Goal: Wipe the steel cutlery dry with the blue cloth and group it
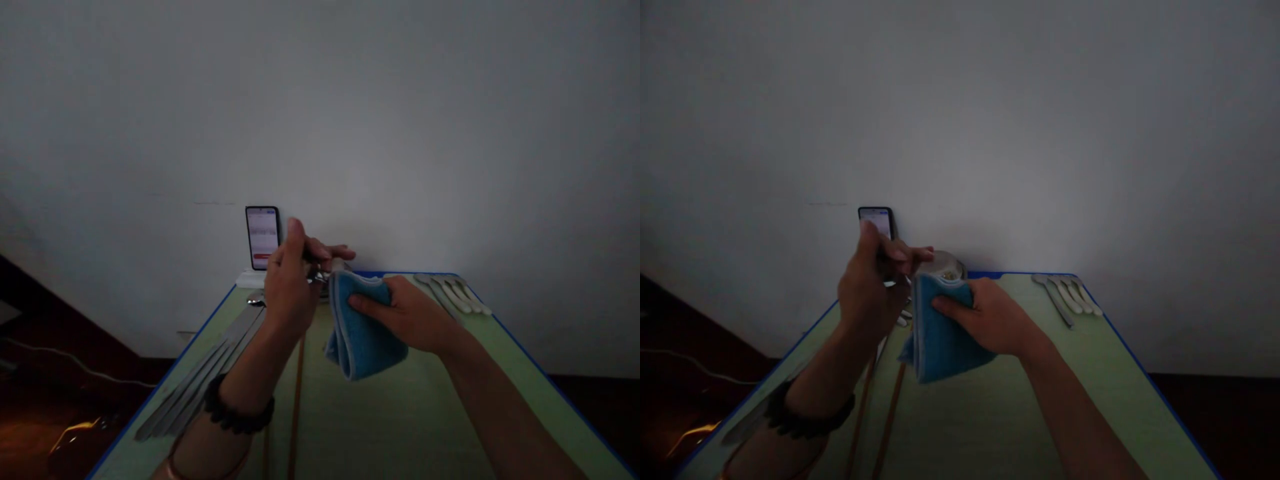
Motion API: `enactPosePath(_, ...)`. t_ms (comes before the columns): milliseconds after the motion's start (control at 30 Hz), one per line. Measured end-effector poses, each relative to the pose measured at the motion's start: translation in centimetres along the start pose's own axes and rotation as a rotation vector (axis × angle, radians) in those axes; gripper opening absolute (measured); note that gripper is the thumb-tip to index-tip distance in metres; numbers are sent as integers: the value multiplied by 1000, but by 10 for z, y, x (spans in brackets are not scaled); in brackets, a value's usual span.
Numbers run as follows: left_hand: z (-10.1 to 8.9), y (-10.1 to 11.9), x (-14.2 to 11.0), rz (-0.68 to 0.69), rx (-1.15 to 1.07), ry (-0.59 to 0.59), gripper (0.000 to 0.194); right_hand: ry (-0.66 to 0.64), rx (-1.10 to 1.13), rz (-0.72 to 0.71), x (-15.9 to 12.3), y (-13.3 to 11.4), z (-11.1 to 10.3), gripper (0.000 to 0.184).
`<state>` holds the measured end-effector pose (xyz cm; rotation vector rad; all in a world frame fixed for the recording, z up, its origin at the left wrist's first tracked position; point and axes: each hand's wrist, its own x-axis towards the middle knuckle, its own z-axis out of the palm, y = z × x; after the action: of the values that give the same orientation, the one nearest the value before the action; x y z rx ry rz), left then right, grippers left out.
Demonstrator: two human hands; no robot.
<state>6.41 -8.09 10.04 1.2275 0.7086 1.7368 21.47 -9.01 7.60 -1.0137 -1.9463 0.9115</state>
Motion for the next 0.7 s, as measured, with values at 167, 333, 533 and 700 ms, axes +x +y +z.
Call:
enactPosePath(167,2,-6,3,33,21,65,51,-13,-42,-73,4,-5,17,34)
enactPosePath(333,-26,5,28,25,-341,172,58,-174,-203,-75,3,-6,9,37)
enactPosePath(533,-12,-1,16,29,-365,126,56,-134,-258,-71,1,-7,3,36)
enactPosePath(700,-7,2,14,18,-380,98,58,-98,-206,-96,1,-13,11,33)
